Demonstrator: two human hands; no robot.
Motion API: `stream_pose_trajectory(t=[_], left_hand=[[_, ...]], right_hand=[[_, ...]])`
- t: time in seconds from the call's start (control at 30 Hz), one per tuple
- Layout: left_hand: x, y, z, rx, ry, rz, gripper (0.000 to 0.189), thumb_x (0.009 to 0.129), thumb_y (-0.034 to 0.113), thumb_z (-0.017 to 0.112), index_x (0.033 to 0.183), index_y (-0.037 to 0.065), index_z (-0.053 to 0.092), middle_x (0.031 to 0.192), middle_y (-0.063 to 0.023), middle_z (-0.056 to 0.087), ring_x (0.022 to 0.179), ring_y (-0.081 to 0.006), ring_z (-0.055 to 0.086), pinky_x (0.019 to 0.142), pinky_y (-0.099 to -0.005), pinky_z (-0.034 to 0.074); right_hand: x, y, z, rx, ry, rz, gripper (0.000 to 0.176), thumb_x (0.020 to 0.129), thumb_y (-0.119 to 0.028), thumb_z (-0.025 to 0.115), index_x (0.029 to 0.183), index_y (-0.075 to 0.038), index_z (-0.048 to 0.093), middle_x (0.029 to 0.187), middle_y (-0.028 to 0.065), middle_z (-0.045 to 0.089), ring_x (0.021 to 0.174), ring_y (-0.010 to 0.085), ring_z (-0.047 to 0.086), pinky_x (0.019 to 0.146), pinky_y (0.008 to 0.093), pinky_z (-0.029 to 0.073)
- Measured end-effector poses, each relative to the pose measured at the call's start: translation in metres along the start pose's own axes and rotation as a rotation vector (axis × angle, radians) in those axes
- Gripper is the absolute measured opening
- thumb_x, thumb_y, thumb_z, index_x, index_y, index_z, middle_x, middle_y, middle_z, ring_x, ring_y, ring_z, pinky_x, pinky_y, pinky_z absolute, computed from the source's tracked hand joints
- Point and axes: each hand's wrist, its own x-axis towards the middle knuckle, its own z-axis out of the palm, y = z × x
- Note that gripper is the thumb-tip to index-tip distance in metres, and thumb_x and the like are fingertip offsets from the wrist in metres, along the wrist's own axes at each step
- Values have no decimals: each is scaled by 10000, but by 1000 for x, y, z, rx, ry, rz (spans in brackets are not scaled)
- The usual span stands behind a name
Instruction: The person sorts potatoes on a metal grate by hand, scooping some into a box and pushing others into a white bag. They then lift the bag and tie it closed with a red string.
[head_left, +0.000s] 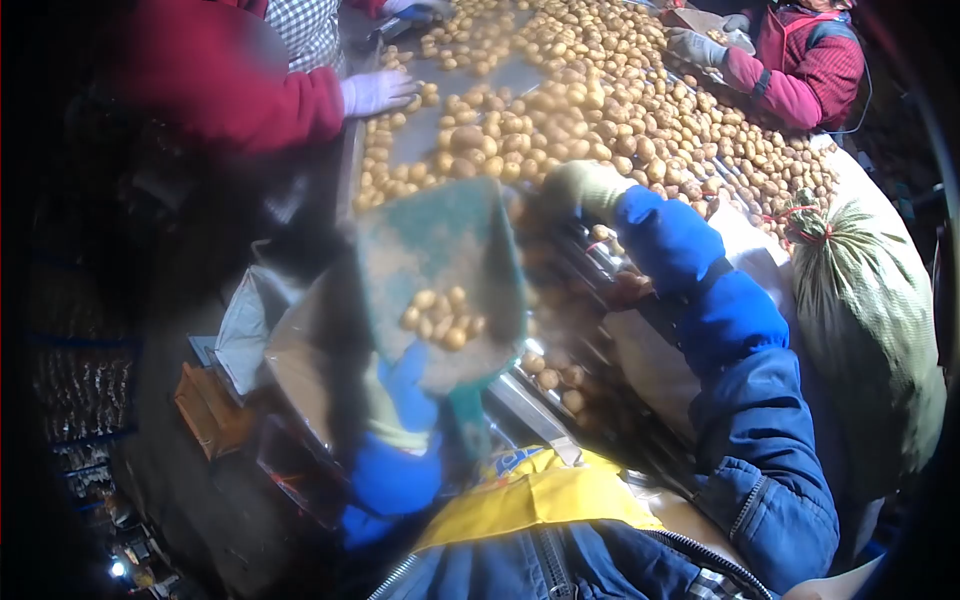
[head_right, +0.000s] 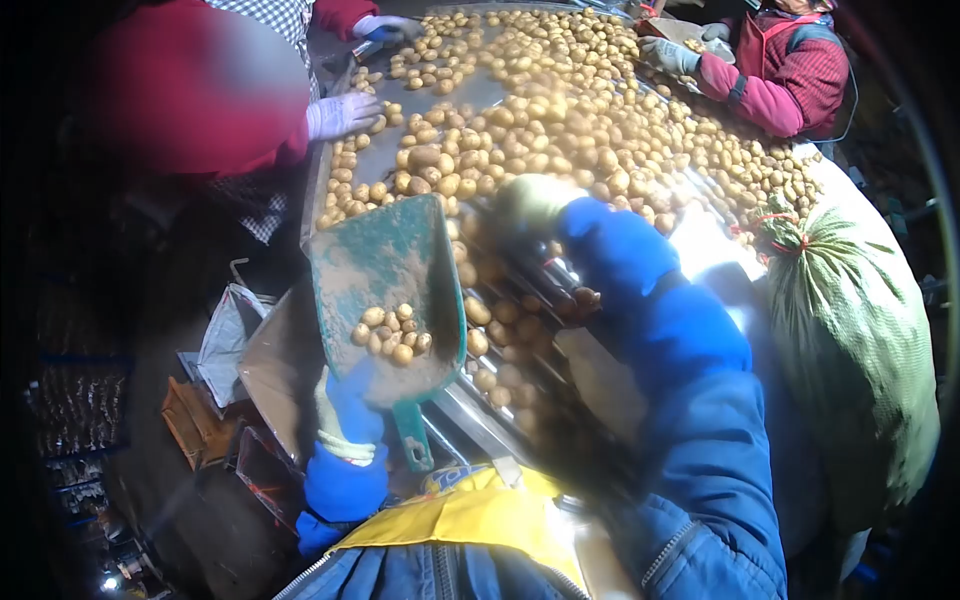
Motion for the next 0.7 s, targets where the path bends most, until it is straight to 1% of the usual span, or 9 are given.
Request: stream_pose_trajectory(t=[0.1,0.17,0.23,0.33,0.43,0.5,0.53,0.57,0.7], left_hand=[[6,0,0,-65,-69,-35,463,974,70,623,1407,-48,510,1309,-183,601,1209,-327,615,1057,-498,512],[10,1,2,-121,-116,-57,468,972,66,619,1409,-51,502,1311,-195,589,1218,-348,603,1062,-525,505],[13,-1,0,-172,-154,-83,473,969,62,615,1411,-54,494,1313,-207,577,1227,-368,592,1066,-551,498],[18,-4,-5,-252,-200,-106,480,966,56,609,1414,-58,482,1316,-224,560,1240,-398,576,1074,-590,488],[17,-7,-13,-195,-138,-54,488,962,50,603,1417,-62,470,1319,-242,542,1254,-428,559,1081,-630,477],[5,-8,-18,62,31,27,452,967,59,616,1390,-59,508,1272,-211,592,1185,-362,604,1023,-549,511],[6,-12,-26,151,81,48,422,968,62,630,1365,-49,541,1241,-176,629,1130,-296,640,968,-466,543],[6,-15,-32,242,134,64,392,969,65,643,1340,-40,574,1210,-142,665,1076,-230,676,914,-383,576],[7,-11,-25,282,124,68,378,972,64,638,1330,-42,579,1192,-140,671,1054,-223,680,893,-376,579]], right_hand=[[-41,3,-14,134,193,1,441,869,-477,742,1157,-147,790,1073,105,782,992,251,744,869,388,571],[-49,10,-20,510,236,-252,345,940,-339,721,1182,-97,764,1024,104,777,931,216,737,827,379,579],[-64,-7,-26,728,261,-252,346,933,-309,715,1146,-39,753,976,94,750,819,200,720,712,325,580],[-71,-23,-29,797,171,-401,391,953,-336,696,1198,-34,735,1013,140,757,862,243,737,769,369,589],[-38,-14,-15,-91,210,-347,371,981,-270,624,1259,-39,706,1049,199,754,926,304,745,829,429,586],[-27,-10,31,-367,240,-216,280,896,-175,670,1153,-99,751,1063,148,745,969,331,748,835,420,599],[-22,-9,50,-460,313,-259,283,904,-177,644,1153,-86,742,1123,160,733,983,348,746,844,430,595],[-19,-7,56,-431,328,-245,286,900,-199,656,1148,-89,746,1105,161,736,980,348,746,839,436,595],[-24,4,37,-205,298,-163,297,896,-287,692,1111,-101,779,998,162,766,926,301,757,816,437,594]])
